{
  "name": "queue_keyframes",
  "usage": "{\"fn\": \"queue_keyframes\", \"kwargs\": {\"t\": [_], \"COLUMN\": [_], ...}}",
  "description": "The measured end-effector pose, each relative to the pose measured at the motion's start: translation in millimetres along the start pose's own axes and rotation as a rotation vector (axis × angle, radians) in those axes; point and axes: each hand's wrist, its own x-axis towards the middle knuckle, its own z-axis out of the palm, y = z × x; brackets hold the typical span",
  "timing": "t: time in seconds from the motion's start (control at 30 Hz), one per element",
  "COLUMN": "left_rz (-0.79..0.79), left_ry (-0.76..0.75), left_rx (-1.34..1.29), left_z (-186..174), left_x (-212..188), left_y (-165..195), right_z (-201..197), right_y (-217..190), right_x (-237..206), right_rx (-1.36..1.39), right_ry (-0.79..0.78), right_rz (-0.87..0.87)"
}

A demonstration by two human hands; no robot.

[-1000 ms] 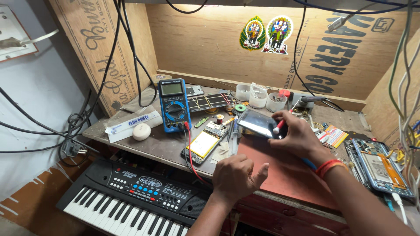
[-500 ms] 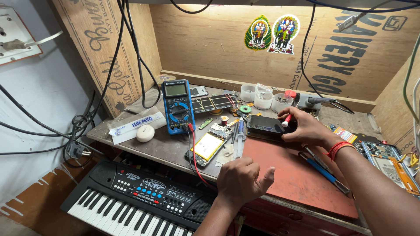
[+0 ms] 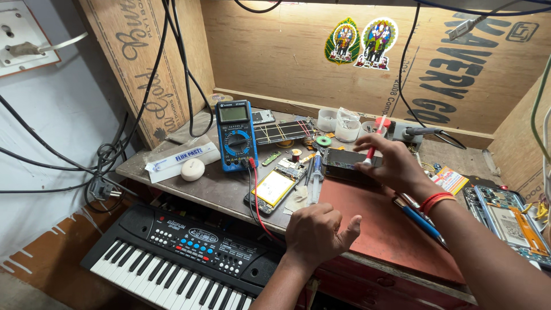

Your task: The person works at a repair bench on a disassembled smartphone, using a screwdriver to unscrew and adjust components on the phone body, handling the battery and internal parts, then fitting the back cover onto the phone and pressing it into place.

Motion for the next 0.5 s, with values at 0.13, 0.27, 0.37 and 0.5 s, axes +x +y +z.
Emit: {"fn": "queue_keyframes", "kwargs": {"t": [0.13, 0.27, 0.37, 0.5], "left_rz": [0.004, 0.006, 0.017, 0.011], "left_ry": [0.002, 0.024, 0.041, 0.039], "left_rx": [0.001, -0.037, -0.03, -0.031], "left_z": [0, -2, -4, -6], "left_x": [-1, -1, 0, 0], "left_y": [0, 0, 1, 2], "right_z": [19, 46, 61, 75], "right_y": [-23, -44, -55, -67], "right_x": [5, 14, 22, 38], "right_rx": [-0.005, -0.005, -0.019, -0.094], "right_ry": [-0.033, -0.03, -0.057, -0.039], "right_rz": [0.018, -0.212, -0.213, -0.206]}}
